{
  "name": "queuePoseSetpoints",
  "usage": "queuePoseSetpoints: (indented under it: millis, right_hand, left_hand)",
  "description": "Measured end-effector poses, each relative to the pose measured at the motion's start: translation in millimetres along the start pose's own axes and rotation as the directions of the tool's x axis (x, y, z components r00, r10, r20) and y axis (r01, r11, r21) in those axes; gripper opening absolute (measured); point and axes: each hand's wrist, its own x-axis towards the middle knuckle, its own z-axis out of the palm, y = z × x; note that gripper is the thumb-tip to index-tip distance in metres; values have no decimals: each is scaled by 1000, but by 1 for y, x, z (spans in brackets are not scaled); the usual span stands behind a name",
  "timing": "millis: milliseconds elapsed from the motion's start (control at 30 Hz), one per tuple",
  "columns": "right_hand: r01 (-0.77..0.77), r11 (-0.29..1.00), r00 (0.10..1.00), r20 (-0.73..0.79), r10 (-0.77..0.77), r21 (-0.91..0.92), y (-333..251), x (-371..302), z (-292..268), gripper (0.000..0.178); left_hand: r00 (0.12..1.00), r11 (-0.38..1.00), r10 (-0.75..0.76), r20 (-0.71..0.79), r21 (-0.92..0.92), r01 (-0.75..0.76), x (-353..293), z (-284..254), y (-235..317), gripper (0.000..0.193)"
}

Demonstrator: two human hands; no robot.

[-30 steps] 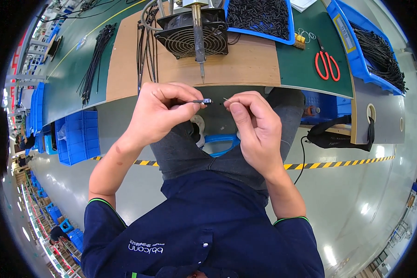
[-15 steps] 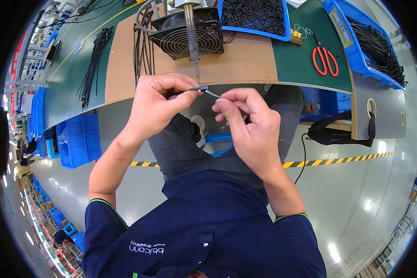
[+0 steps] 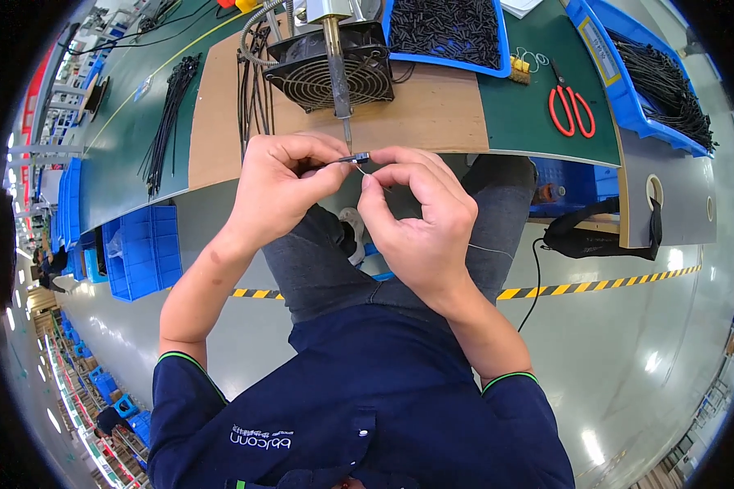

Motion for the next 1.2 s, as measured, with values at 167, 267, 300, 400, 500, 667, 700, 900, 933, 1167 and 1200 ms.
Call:
queuePoseSetpoints:
  millis: [167, 267, 300, 400, 500, 667, 700, 900, 933, 1167, 1200]
  right_hand:
    - [-28, 998, 999, -16, 28, 49, 1, 2, 1, 11]
    - [-48, 996, 999, -14, 49, 71, 3, 3, 2, 11]
    - [-48, 996, 999, -14, 49, 70, 4, 3, 3, 11]
    - [-60, 995, 998, -9, 61, 82, 4, 3, 3, 10]
    - [-98, 990, 995, 31, 95, 97, 3, 2, 2, 8]
    - [-60, 994, 998, -19, 62, 90, 4, 4, 5, 10]
    - [-60, 994, 998, -19, 62, 89, 4, 5, 5, 10]
    - [-48, 996, 999, -21, 49, 75, 4, 6, 6, 10]
    - [-53, 996, 998, -21, 55, 74, 3, 6, 6, 10]
    - [-37, 999, 999, -39, 38, 41, 4, 6, 10, 10]
    - [-37, 998, 998, -39, 38, 41, 4, 6, 10, 10]
  left_hand:
    - [1000, 1000, -3, 2, 0, 3, 2, 0, 2, 10]
    - [1000, 1000, -19, 10, -15, 19, 4, -2, -1, 10]
    - [1000, 1000, -12, 6, -10, 12, 5, -2, -2, 11]
    - [1000, 1000, -10, 1, -8, 10, 5, -2, -3, 13]
    - [1000, 1000, -20, 8, -6, 20, 5, -3, -2, 11]
    - [1000, 1000, -23, 7, -7, 23, 6, -3, -1, 9]
    - [1000, 1000, -21, 4, -9, 21, 6, -4, -1, 9]
    - [1000, 1000, -6, 9, 3, 6, 6, -5, -2, 9]
    - [1000, 1000, -7, 12, 7, 7, 6, -5, -1, 9]
    - [1000, 1000, 2, 11, 4, -2, 7, -5, -2, 8]
    - [1000, 1000, 1, 10, 1, -1, 7, -5, -2, 8]
